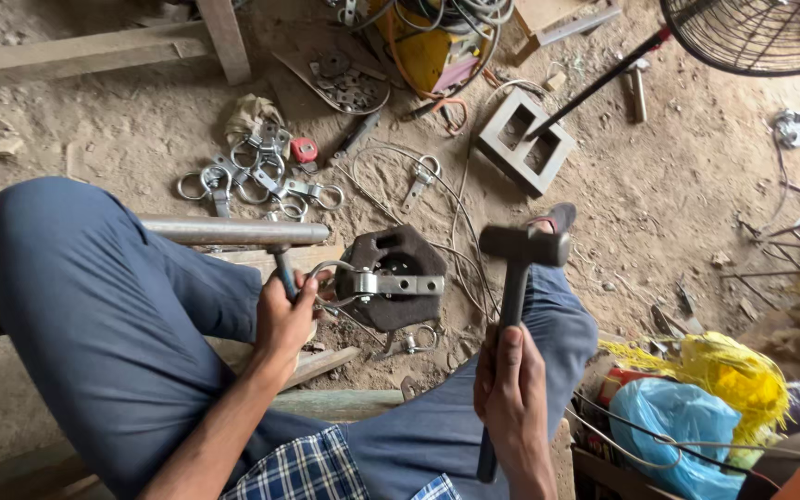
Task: The person assembles metal components using a hammer and a jig to secure parts, repeatedly striking the metal to align or fasten pieces.
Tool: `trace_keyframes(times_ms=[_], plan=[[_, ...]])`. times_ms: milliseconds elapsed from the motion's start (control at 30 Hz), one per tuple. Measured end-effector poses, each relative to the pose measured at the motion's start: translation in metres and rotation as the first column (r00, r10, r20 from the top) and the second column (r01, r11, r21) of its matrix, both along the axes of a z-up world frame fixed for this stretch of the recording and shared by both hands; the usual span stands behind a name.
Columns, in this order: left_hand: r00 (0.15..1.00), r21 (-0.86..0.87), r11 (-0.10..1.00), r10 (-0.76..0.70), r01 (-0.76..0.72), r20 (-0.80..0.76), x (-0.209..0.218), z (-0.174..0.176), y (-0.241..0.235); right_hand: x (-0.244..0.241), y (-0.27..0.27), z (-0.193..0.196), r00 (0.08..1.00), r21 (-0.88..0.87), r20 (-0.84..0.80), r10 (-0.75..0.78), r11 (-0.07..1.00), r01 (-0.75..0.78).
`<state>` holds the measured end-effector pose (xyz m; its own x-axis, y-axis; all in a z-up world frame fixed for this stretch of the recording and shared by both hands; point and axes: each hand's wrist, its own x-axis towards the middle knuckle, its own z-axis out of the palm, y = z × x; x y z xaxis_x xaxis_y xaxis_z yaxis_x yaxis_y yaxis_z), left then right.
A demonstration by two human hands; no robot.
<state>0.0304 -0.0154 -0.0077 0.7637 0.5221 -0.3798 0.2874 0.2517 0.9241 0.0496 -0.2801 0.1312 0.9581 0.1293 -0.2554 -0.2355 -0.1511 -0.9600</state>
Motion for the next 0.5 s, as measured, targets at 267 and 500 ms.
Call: trace_keyframes(times_ms=[267,500], plan=[[0.994,0.123,0.992,0.006,-0.02,0.113,0.021,-0.012,-0.009,-0.027,-0.029,-0.068,0.936,0.107,-0.304,-0.176,0.97,0.217],[0.991,0.405,0.913,0.095,-0.049,-0.095,0.029,-0.005,-0.022,-0.043,-0.052,-0.095,0.879,0.139,-0.399,-0.26,0.931,0.338]])
